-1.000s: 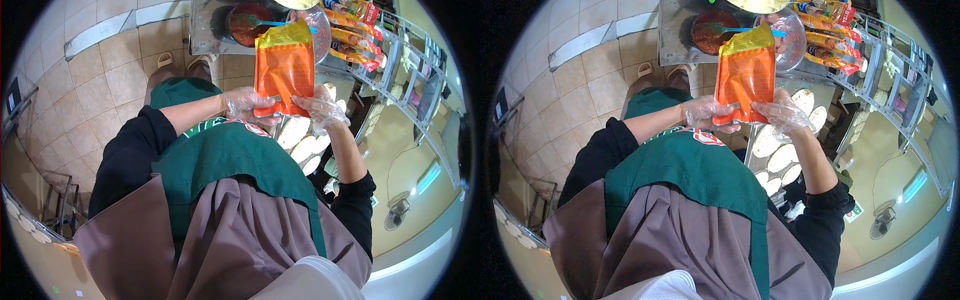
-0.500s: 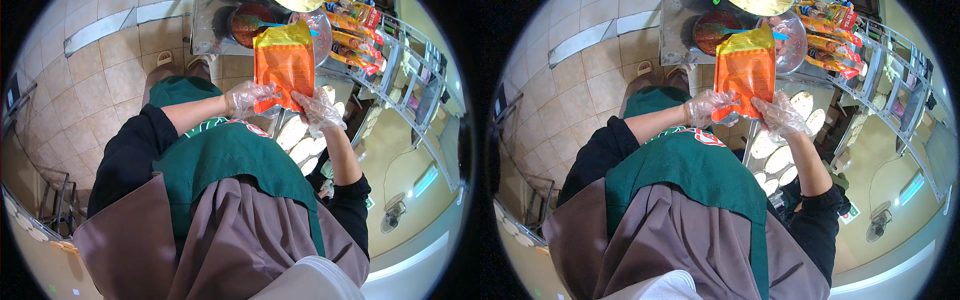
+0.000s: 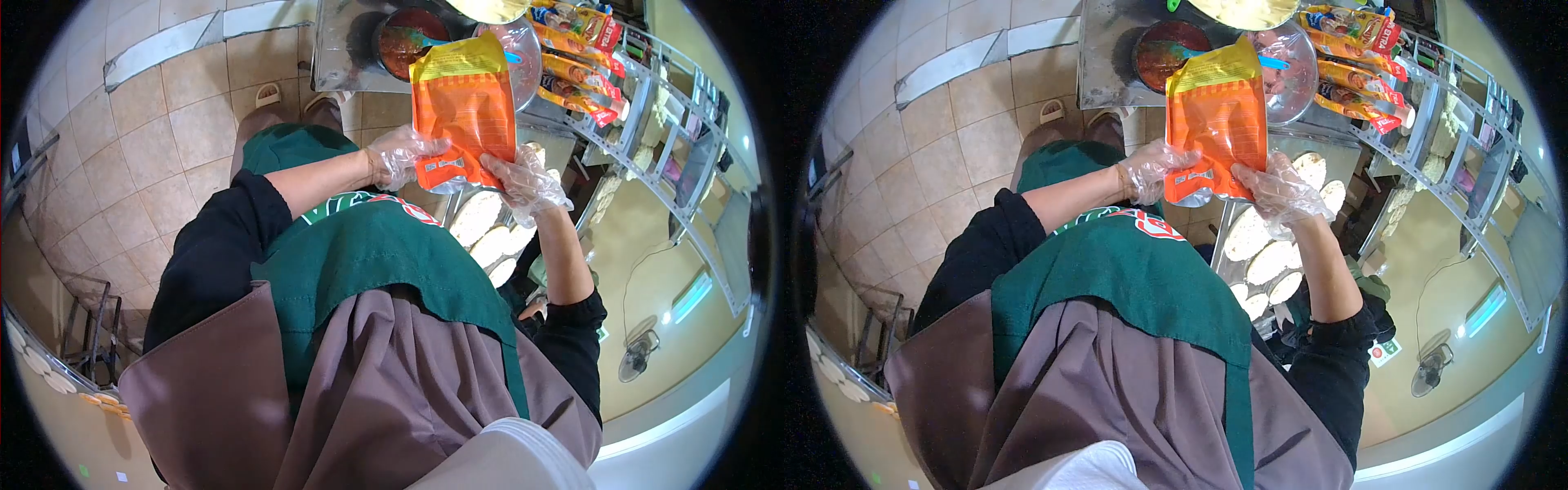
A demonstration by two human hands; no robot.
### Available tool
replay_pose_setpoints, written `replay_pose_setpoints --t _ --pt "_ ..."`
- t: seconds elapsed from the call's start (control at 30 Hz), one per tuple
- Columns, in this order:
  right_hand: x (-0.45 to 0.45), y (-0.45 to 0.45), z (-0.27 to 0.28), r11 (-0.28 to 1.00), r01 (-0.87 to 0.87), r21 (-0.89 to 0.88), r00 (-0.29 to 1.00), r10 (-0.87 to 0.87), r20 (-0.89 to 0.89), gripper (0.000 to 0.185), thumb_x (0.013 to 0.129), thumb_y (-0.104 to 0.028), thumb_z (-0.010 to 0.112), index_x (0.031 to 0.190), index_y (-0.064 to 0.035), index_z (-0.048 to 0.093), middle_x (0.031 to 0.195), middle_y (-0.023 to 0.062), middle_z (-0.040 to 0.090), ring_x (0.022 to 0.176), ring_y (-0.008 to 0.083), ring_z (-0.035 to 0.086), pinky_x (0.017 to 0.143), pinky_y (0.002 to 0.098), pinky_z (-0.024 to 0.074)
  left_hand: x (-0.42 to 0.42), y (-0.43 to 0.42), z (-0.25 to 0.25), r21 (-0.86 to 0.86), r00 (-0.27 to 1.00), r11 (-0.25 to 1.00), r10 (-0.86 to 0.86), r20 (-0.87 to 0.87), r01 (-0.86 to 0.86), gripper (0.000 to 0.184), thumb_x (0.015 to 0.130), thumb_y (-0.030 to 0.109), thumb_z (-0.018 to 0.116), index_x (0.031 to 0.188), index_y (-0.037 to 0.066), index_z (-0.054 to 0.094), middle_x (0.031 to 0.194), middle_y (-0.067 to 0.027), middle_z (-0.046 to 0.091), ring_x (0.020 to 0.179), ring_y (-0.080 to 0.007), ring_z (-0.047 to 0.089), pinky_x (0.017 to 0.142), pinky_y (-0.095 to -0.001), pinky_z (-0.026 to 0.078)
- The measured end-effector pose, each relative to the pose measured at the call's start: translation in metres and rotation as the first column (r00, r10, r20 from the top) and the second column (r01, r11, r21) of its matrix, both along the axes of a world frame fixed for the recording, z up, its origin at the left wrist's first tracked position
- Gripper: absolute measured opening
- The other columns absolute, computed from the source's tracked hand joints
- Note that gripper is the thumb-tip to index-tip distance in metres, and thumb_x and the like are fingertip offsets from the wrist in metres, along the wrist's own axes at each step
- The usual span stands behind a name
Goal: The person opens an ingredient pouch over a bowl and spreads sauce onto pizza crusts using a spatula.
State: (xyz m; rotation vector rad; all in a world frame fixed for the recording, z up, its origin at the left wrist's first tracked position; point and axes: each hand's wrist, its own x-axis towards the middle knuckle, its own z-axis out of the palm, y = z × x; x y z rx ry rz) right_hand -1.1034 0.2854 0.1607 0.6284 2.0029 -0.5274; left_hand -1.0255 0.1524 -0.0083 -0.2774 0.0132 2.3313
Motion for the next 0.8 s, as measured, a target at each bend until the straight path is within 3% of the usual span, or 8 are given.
replay_pose_setpoints --t 0.17,0.27,0.33,0.4,0.43,0.7,0.77,0.8 --pt "0.002 0.009 -0.008 1.000 0.030 0.008 1.000 -0.030 0.001 0.022 0.082 -0.014 0.064 0.100 -0.0032 0.057 0.083 0.0012 0.061 0.065 0.0081 0.056 0.052 0.0218 0.0457 -0.005 -0.004 0.008 0.030 0.977 0.998 -0.051 0.205 0.046 0.032 0.086 0.031 0.057 0.100 0.002 0.052 0.101 -0.0100 0.059 0.090 -0.0196 0.060 0.080 -0.0352 0.054" --pt "0.003 0.007 -0.006 0.992 -0.023 -0.125 0.998 0.015 -0.064 0.029 0.084 -0.025 0.061 0.095 0.0012 0.058 0.065 0.0025 0.057 0.049 0.0094 0.047 0.041 0.0272 0.0371 -0.003 0.001 0.007 0.081 0.979 0.997 -0.002 0.205 -0.015 0.041 0.087 0.034 0.054 0.111 0.001 0.048 0.103 -0.0137 0.059 0.091 -0.0239 0.062 0.078 -0.0361 0.055" --pt "-0.001 -0.021 0.013 0.996 -0.085 0.020 0.996 0.086 -0.033 0.027 0.085 -0.020 0.060 0.100 0.0020 0.058 0.077 0.0056 0.062 0.061 0.0103 0.054 0.051 0.0272 0.0436 -0.004 0.003 0.003 0.114 0.980 0.993 0.005 0.197 -0.028 0.041 0.087 0.033 0.054 0.111 0.000 0.048 0.104 -0.0135 0.059 0.092 -0.0243 0.062 0.080 -0.0365 0.054" --pt "0.001 -0.007 0.006 0.996 0.036 -0.085 0.999 -0.039 -0.032 0.026 0.085 -0.017 0.060 0.102 0.0021 0.057 0.083 0.0065 0.062 0.067 0.0109 0.056 0.056 0.0267 0.0459 -0.010 0.003 -0.004 0.145 0.982 0.989 0.014 0.191 -0.042 0.040 0.087 0.032 0.055 0.111 0.000 0.049 0.105 -0.0132 0.059 0.093 -0.0247 0.061 0.081 -0.0369 0.053" --pt "0.001 -0.002 0.004 0.969 0.158 -0.187 0.986 -0.164 -0.016 0.025 0.085 -0.013 0.060 0.104 0.0022 0.057 0.090 0.0075 0.063 0.073 0.0115 0.058 0.062 0.0263 0.0482 -0.014 0.004 -0.008 0.116 0.987 0.992 0.031 0.159 -0.050 0.039 0.087 0.031 0.055 0.111 0.000 0.049 0.106 -0.0133 0.059 0.094 -0.0244 0.061 0.082 -0.0376 0.052" --pt "0.009 -0.016 0.007 0.930 0.257 -0.262 0.964 -0.266 0.002 0.030 0.082 -0.009 0.063 0.109 0.0003 0.053 0.099 0.0070 0.060 0.081 0.0138 0.060 0.069 0.0257 0.0524 -0.022 0.009 -0.008 0.018 0.973 0.994 0.103 0.209 -0.109 0.032 0.087 0.026 0.057 0.105 0.000 0.052 0.104 -0.0110 0.059 0.092 -0.0203 0.060 0.082 -0.0386 0.051" --pt "0.009 -0.013 0.005 0.919 0.281 -0.276 0.958 -0.286 0.022 0.033 0.080 -0.009 0.066 0.109 -0.0018 0.052 0.100 0.0073 0.060 0.083 0.0143 0.061 0.071 0.0253 0.0532 -0.026 0.015 -0.014 -0.232 0.971 0.970 0.124 0.202 -0.076 0.034 0.090 0.031 0.051 0.107 0.001 0.051 0.104 -0.0110 0.059 0.092 -0.0220 0.060 0.082 -0.0403 0.051" --pt "0.011 -0.006 0.000 0.930 0.244 -0.274 0.968 -0.251 0.011 0.033 0.080 -0.011 0.066 0.109 -0.0025 0.052 0.099 0.0070 0.060 0.082 0.0143 0.060 0.069 0.0259 0.0530 -0.026 0.013 -0.009 -0.234 0.971 0.969 0.126 0.201 -0.077 0.034 0.090 0.031 0.051 0.107 0.001 0.051 0.104 -0.0110 0.059 0.092 -0.0220 0.060 0.082 -0.0403 0.051"
